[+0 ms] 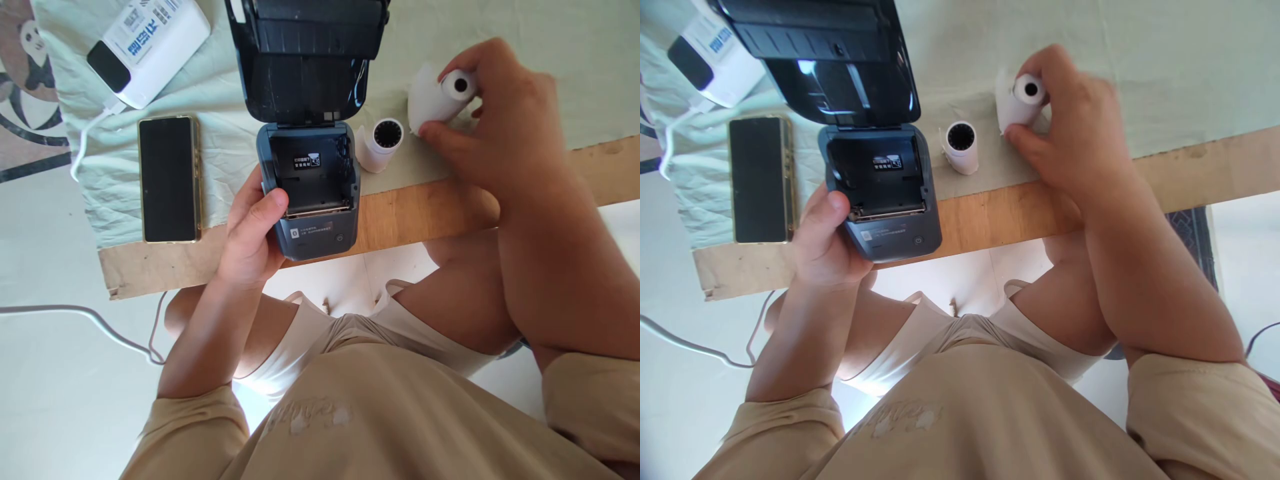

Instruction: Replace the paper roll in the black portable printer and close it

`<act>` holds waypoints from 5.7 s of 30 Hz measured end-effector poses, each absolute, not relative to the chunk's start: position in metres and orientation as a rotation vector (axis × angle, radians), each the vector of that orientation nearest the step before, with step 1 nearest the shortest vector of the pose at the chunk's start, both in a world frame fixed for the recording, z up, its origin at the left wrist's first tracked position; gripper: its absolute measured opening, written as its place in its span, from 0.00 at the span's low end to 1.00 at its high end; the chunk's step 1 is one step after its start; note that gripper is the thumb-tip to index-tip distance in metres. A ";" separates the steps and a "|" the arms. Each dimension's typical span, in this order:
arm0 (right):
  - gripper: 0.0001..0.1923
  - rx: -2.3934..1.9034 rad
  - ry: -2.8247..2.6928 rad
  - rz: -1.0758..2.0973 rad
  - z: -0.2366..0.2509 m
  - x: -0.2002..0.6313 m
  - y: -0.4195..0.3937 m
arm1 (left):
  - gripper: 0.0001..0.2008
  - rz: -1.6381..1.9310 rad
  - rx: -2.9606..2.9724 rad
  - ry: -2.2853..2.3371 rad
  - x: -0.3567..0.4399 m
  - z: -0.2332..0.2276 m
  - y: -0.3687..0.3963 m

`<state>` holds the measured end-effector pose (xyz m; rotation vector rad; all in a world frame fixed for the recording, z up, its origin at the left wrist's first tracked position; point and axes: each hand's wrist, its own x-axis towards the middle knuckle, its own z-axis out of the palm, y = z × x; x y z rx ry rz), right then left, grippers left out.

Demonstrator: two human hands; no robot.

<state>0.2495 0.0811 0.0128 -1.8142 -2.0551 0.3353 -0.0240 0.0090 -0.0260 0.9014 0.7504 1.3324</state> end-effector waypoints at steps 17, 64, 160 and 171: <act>0.35 -1.604 -2.434 0.521 0.018 0.194 0.052 | 0.14 1.256 0.848 0.932 -0.024 -0.019 0.009; 0.12 -1.145 -2.334 0.459 0.030 0.167 0.046 | 0.18 1.337 0.860 0.832 -0.025 -0.032 0.008; 0.39 -0.995 -2.190 0.880 -0.024 0.176 0.059 | 0.21 1.254 0.904 0.939 -0.024 -0.017 -0.001; 0.33 -1.023 -2.095 0.965 -0.014 0.168 0.055 | 0.20 1.261 0.906 0.930 -0.021 -0.014 0.001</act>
